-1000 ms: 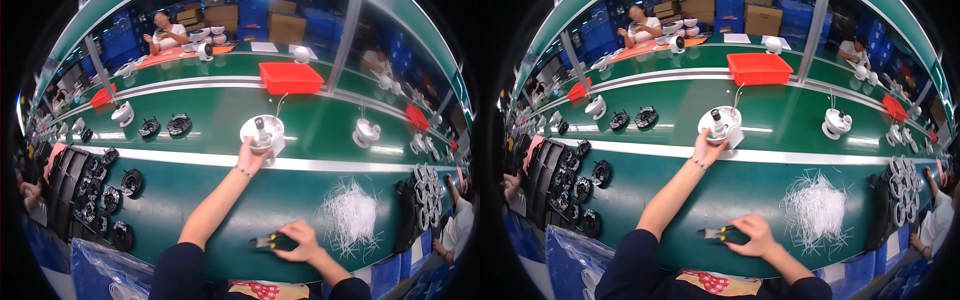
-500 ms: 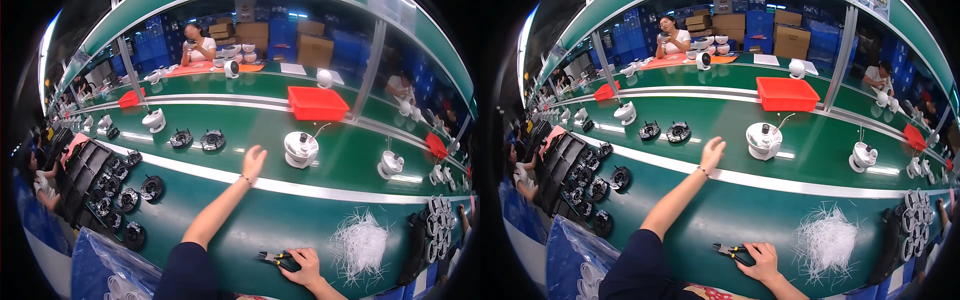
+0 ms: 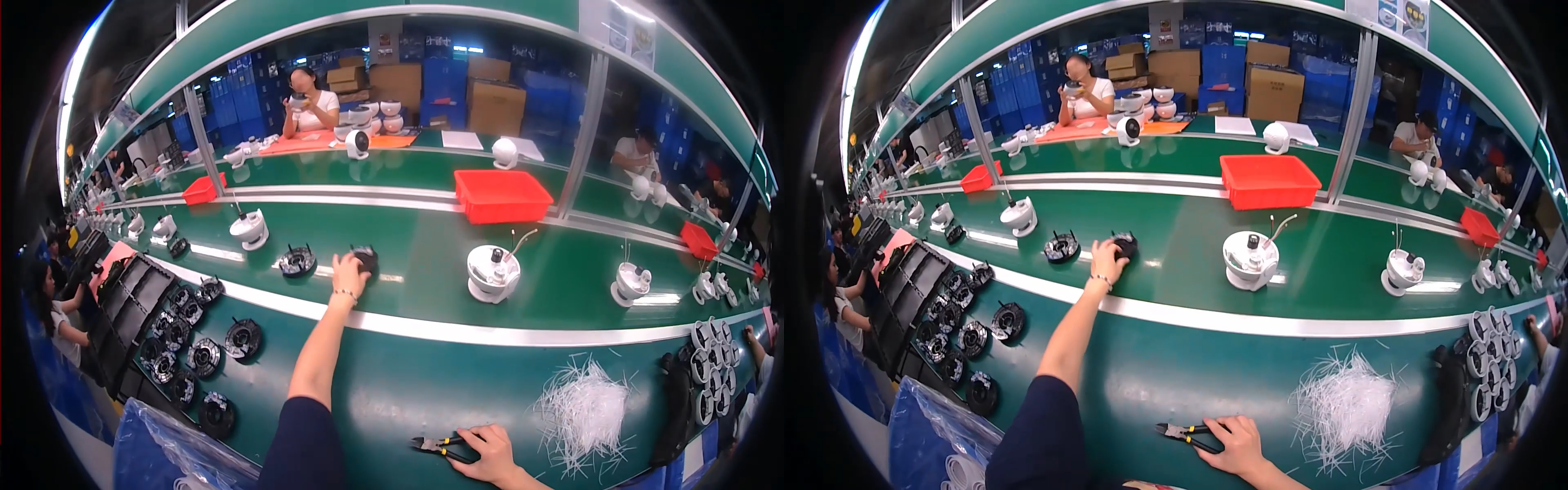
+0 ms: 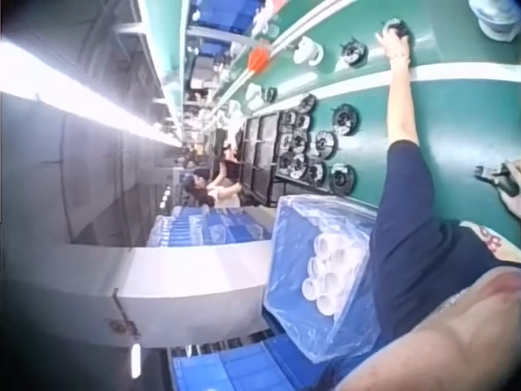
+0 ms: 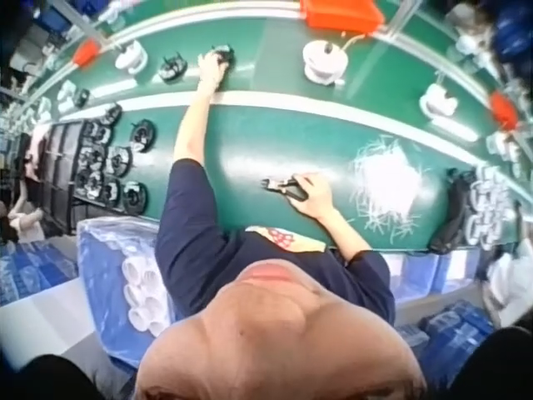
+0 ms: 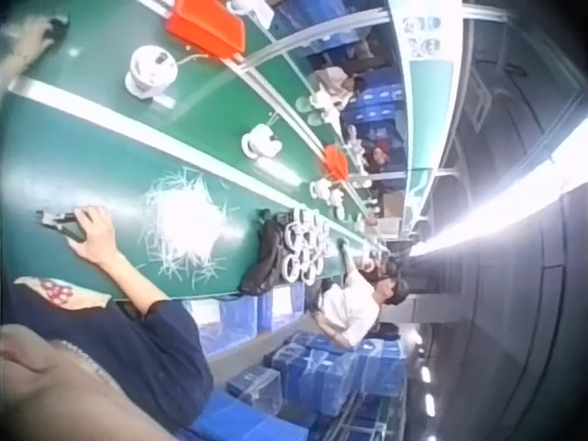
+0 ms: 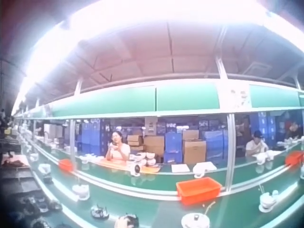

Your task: Assembling security cameras at a factory production line.

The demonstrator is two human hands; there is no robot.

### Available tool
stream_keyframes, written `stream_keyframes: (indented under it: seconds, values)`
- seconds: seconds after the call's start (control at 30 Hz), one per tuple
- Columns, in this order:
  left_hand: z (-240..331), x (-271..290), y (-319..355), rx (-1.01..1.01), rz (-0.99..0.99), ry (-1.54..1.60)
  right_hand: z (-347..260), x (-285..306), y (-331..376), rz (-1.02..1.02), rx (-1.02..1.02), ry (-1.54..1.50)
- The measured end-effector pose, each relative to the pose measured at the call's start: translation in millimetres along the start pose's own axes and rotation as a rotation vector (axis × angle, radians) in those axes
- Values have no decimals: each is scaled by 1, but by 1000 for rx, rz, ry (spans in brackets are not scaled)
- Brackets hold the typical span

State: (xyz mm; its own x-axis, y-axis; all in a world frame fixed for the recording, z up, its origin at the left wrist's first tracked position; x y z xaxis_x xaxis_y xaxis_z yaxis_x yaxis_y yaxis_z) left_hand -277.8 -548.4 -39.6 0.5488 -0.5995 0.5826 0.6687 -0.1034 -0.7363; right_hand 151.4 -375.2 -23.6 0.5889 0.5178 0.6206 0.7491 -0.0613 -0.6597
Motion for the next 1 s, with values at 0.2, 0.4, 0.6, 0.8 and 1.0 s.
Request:
stream_keyframes:
  seconds: [0.2, 0.4, 0.6, 0.8, 1.0]
  values:
    - [141, 63, 55, -333, -52, 412, 4, 6, 3, 15, 12, 19]
    - [111, 120, 74, -272, -43, 297, -8, -2, -10, -1, 12, 6]
    - [20, 168, 98, 158, 191, 9, -3, 3, -8, -36, -50, -17]
    - [-34, 204, 129, 232, 321, -159, -8, 0, -10, -56, -28, 5]
    - [-62, 206, 130, 276, 298, -319, -9, 3, -13, -55, -25, 7]
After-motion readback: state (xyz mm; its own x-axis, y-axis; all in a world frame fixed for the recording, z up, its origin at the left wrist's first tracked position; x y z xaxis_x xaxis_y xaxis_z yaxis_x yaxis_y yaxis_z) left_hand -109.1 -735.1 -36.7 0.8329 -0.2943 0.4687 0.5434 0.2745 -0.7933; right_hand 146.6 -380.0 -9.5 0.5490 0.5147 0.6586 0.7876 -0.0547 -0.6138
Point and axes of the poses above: each hand's wrist, its own y-axis away from the middle knuckle, its own x-axis out of the back of the hand, z = x × y, the point moved 5 cm from there along -y, towards the middle knuckle, and after that the axes turned 13 degrees about z, right-handed, at the moved point
